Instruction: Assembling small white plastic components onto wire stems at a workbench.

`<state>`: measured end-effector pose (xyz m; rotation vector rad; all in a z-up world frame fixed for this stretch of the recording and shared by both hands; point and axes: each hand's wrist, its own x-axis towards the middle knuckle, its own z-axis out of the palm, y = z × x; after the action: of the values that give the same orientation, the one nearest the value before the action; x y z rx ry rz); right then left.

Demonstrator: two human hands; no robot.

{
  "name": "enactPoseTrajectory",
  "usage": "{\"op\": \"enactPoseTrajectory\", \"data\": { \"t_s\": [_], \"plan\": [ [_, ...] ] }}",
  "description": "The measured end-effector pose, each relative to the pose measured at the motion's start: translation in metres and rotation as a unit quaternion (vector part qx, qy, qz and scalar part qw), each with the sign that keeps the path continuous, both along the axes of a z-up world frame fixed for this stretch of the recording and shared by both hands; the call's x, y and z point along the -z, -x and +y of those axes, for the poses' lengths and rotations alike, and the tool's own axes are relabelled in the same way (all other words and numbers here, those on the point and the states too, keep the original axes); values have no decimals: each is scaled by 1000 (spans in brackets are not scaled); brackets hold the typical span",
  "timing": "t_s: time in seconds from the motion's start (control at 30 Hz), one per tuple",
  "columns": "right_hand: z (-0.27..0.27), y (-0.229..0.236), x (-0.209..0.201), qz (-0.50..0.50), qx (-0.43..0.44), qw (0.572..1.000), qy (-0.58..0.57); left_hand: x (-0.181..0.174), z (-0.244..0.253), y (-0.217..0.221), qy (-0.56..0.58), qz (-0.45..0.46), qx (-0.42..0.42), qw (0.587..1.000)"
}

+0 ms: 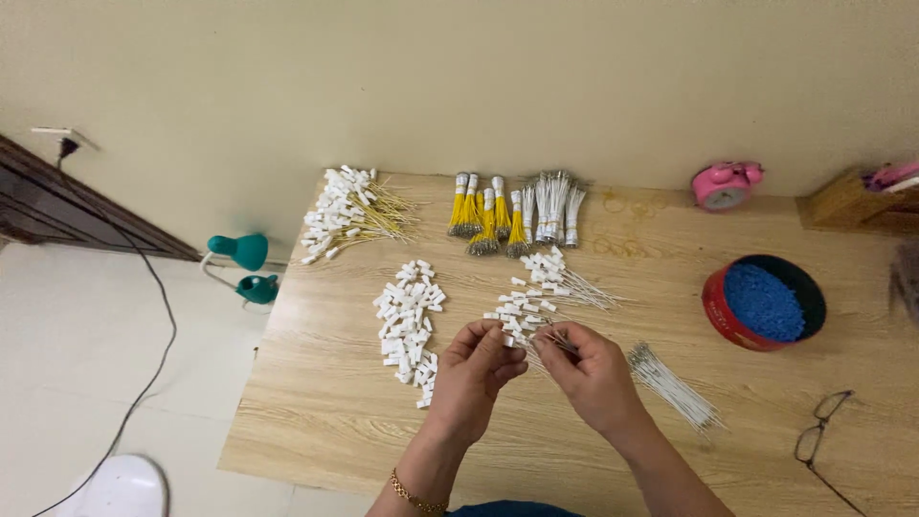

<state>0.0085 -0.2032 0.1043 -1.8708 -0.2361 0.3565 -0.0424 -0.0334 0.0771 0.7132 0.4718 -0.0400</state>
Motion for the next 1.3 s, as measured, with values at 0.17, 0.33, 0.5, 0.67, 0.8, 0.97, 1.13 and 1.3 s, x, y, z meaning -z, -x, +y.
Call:
{"op": "enactPoseTrajectory", "data": {
  "t_s": [0.17,0.33,0.5,0.67,0.8,0.97,1.13,1.3],
  "plan": [
    [-10,-1,-10,-22,-15,999,23,-6,-13,2,36,-20,-26,999],
    [-26,-4,-24,-77,-23,996,44,-7,-32,-5,33,-12,-24,999],
    [-35,-1,-26,-121,-15,987,106,3,-44,-4,61,-20,-27,998],
    [-37,-6,-24,-159,-28,979,126,7,-44,-6,44,-18,-23,999],
    [-33,-6,-19,-173,-71,977,103,18,-39,-4,22,-40,-30,998],
    [-28,-11,-5,-107,-83,988,70,18,-35,-8,46,-30,-30,998],
    [-16,-13,24,-103,-81,987,89,42,-36,-9,57,2,-44,997],
    [-9,-11,62,-119,-79,977,159,85,-42,-5,60,43,-62,995]
  ]
}}
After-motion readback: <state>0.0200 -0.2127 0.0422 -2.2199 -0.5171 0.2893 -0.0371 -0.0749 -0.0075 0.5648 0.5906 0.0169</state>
